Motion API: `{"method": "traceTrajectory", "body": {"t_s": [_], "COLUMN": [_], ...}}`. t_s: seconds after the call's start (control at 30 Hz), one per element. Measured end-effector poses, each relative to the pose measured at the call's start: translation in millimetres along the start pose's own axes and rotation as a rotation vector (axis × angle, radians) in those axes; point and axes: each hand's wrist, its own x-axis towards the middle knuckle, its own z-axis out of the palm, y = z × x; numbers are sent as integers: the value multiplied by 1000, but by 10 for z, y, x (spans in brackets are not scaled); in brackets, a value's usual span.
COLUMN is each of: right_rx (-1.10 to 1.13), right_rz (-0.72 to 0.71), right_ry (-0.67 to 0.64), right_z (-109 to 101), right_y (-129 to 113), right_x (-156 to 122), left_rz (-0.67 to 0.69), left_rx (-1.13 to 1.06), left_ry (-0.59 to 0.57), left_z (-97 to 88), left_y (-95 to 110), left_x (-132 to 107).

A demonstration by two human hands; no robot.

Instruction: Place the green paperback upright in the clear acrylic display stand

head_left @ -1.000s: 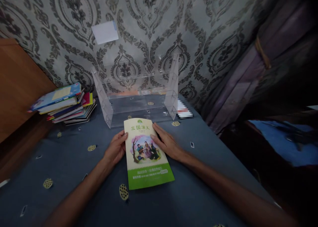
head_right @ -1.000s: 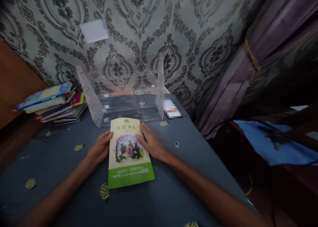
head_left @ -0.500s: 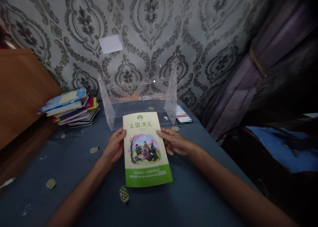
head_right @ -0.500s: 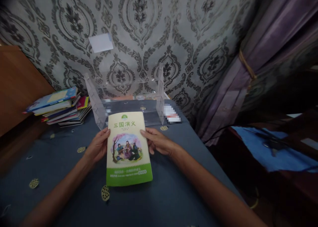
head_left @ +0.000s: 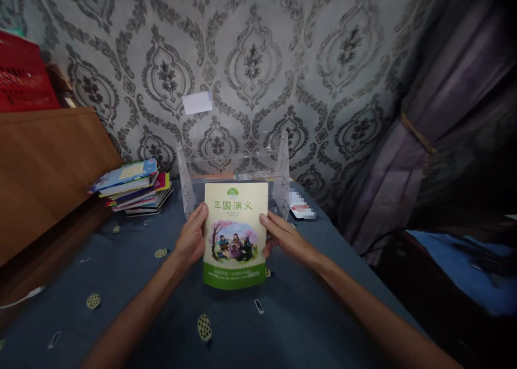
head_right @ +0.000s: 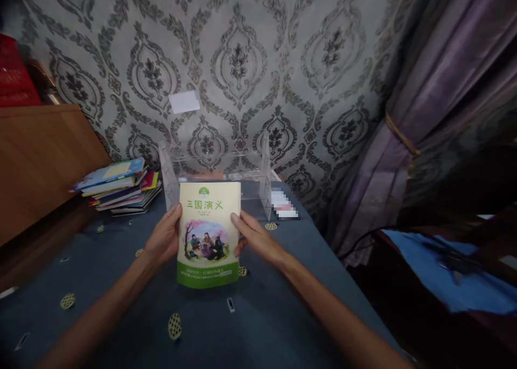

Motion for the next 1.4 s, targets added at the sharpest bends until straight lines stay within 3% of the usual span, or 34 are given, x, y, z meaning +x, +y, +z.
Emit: {"method": "traceTrajectory", "body": {"t_s": [0.57,1.4], "right_rx": [-127,-101], "right_rz": [-73,-43], "right_ry": [160,223], "right_z": [84,55], "right_y": [41,195], "right_x": [136,269], "left_rz": [52,-9], "left_rx": [-46,-58], "left_ry": [15,46], "left_z": [79,53], "left_y": [-110,-201], "left_x": [66,207]}}
